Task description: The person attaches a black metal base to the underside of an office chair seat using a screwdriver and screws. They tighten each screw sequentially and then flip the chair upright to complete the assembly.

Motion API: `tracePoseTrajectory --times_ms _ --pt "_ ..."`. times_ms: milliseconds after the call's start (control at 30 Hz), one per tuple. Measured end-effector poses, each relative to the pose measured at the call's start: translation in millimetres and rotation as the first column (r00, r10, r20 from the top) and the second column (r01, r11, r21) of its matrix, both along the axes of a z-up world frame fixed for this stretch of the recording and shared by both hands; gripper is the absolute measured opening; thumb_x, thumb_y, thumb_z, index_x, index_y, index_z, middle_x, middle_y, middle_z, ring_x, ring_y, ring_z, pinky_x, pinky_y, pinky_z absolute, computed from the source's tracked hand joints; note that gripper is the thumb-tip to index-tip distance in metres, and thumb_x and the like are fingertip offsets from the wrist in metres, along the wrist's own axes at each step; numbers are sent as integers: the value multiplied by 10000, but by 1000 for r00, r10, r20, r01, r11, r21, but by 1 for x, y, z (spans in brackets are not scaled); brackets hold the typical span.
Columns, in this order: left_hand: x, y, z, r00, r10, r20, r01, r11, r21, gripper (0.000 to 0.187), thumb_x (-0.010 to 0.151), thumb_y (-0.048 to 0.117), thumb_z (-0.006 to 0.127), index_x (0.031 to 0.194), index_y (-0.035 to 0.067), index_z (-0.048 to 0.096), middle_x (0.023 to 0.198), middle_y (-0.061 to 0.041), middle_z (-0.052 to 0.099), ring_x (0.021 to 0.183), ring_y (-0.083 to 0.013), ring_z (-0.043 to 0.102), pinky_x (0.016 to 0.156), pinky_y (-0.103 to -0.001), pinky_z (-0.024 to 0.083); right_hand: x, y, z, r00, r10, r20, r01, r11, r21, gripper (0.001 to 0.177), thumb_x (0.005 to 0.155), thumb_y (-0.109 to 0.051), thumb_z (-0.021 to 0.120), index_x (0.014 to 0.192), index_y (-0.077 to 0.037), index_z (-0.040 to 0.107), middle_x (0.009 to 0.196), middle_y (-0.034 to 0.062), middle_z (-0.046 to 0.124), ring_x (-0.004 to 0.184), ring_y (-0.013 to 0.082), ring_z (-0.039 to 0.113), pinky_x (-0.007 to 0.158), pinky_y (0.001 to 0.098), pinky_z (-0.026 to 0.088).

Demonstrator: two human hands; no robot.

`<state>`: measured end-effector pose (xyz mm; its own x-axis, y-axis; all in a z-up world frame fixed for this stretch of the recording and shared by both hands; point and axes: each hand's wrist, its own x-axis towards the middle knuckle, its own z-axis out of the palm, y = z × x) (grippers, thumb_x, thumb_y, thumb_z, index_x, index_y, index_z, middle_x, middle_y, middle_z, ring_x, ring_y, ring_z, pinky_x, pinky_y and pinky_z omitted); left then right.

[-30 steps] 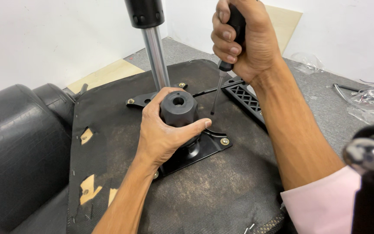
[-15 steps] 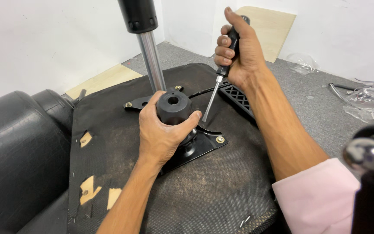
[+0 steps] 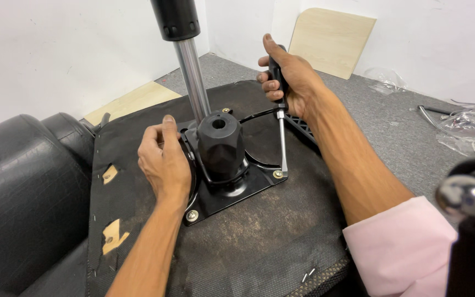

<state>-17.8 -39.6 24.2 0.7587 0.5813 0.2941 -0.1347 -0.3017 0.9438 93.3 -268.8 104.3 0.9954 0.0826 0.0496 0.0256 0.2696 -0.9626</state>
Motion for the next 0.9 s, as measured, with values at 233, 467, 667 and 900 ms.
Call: tracePoseTrajectory --times_ms 233,467,667,900 --pt "13 12 -3 995 -73 -73 81 990 112 513 947 467 574 1169 19 692 1047 -136 744 1010 -262 709 894 -397 522 -2 -15 -6 996 4 -90 -52 843 -535 389 819 -207 784 1070 34 608 738 124 671 411 84 566 292 197 397" --pt "11 9 3 957 -173 -232 212 965 157 533 969 503 500 1175 71 734 1006 -203 758 1017 -326 716 932 -434 501 -18 12 -14 977 209 -35 -118 401 -909 357 794 -314 846 754 10 702 593 75 649 410 117 575 348 245 433" --pt "27 7 -13 960 -196 -203 263 881 394 516 1012 448 423 1177 58 717 1104 -221 724 1071 -406 669 954 -494 477 -17 7 -10 966 257 -30 -122 350 -929 344 775 -318 845 691 -29 677 530 43 608 379 116 524 351 259 402" --pt "33 7 -24 964 -144 -223 239 837 492 484 1042 393 355 1153 55 683 1159 -202 707 1146 -423 602 986 -523 426 -20 8 -6 958 279 -71 -147 261 -954 302 775 -261 825 679 -39 645 508 54 568 372 140 500 356 291 376"
